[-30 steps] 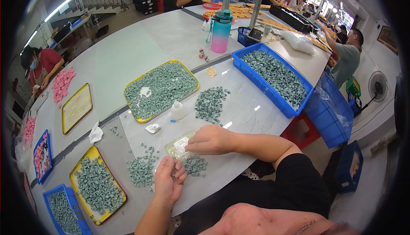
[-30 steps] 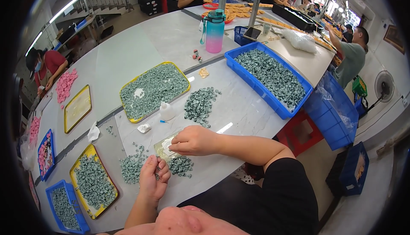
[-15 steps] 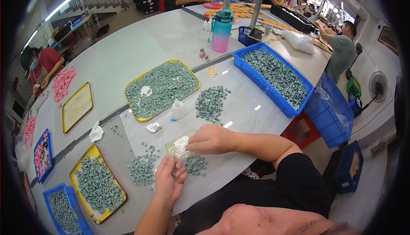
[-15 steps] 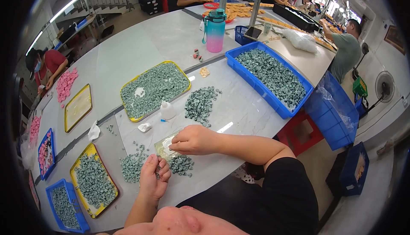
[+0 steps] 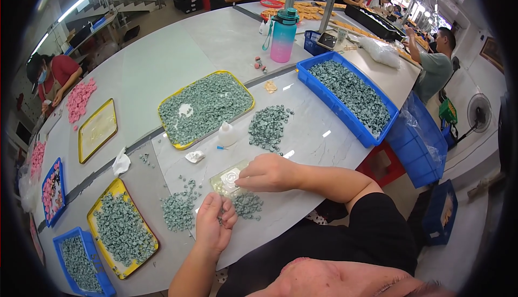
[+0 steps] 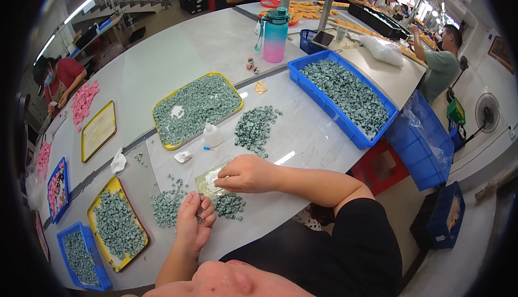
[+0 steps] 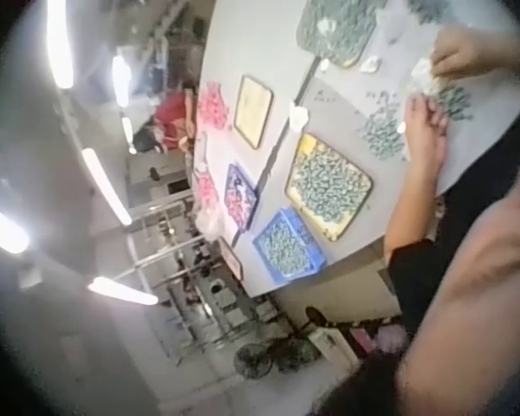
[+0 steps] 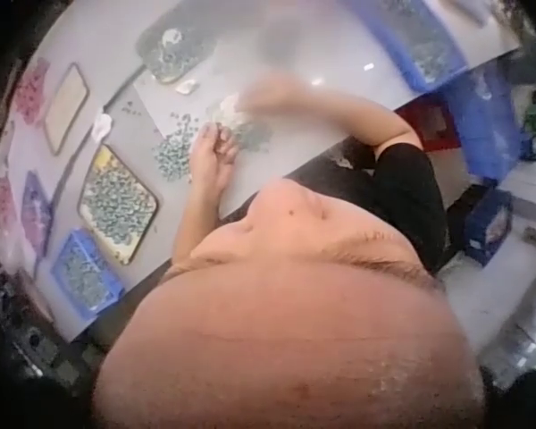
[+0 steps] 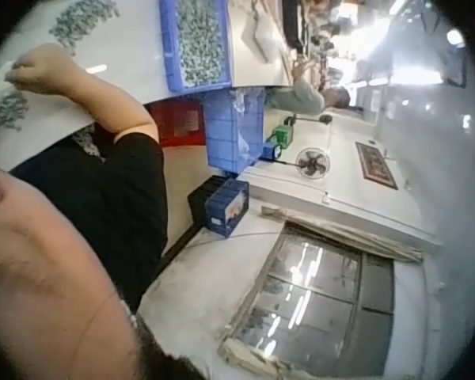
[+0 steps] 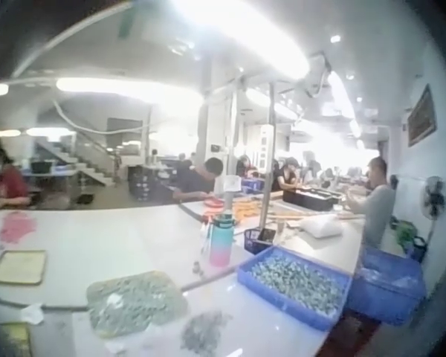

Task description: Sorting and arranging small green plastic parts on a template at a factory workstation.

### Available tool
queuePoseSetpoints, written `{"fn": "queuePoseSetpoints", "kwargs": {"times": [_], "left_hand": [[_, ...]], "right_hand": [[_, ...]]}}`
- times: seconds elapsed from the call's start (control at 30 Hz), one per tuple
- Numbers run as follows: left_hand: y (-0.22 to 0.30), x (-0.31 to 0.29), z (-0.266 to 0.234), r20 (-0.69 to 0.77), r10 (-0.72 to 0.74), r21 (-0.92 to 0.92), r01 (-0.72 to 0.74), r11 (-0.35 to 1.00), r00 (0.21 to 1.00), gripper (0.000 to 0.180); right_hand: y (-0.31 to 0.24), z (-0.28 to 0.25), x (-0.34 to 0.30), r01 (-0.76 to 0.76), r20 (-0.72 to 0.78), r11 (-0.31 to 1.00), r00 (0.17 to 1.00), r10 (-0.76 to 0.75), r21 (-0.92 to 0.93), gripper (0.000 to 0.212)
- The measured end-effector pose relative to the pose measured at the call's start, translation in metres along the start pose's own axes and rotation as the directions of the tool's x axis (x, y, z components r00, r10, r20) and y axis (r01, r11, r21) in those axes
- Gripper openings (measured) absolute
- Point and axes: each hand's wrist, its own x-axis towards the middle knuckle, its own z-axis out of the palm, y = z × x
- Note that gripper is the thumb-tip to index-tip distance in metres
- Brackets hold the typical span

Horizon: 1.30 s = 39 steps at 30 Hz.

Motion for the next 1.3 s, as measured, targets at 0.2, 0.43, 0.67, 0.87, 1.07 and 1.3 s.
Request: {"fn": "queuePoseSetpoints", "kwargs": {"times": [0.2,0.43,0.67,0.87,1.07,1.3], "left_hand": [[0.004,0.004,-0.017,-0.018,0.014,-0.016,-0.015,1.0,1.0,0.013],[0.011,0.021,-0.06,-0.011,0.021,0.005,-0.021,1.0,1.0,0.011],[0.016,0.028,-0.09,-0.017,0.006,-0.003,-0.006,1.0,1.0,0.011],[0.014,0.034,-0.103,-0.034,0.008,-0.011,-0.008,1.0,0.999,0.011],[0.013,0.038,-0.11,-0.051,-0.004,-0.024,0.003,1.0,0.999,0.012],[0.014,0.038,-0.114,-0.06,-0.025,-0.008,0.024,1.0,0.998,0.011]], "right_hand": [[0.01,0.011,0.002,-0.042,0.032,0.999,0.999,0.042,-0.017,0.024],[0.025,0.056,-0.001,-0.15,-0.042,0.987,0.988,0.148,-0.054,0.021],[0.032,0.091,-0.001,-0.126,0.038,0.99,0.991,0.129,-0.066,0.024],[0.037,0.107,-0.006,-0.065,0.108,0.992,0.991,0.076,-0.108,0.032],[0.038,0.115,-0.004,-0.007,0.175,0.982,0.984,0.04,-0.187,0.031],[0.037,0.126,0.0,0.045,0.164,0.976,0.986,-0.009,-0.215,0.031]]}}
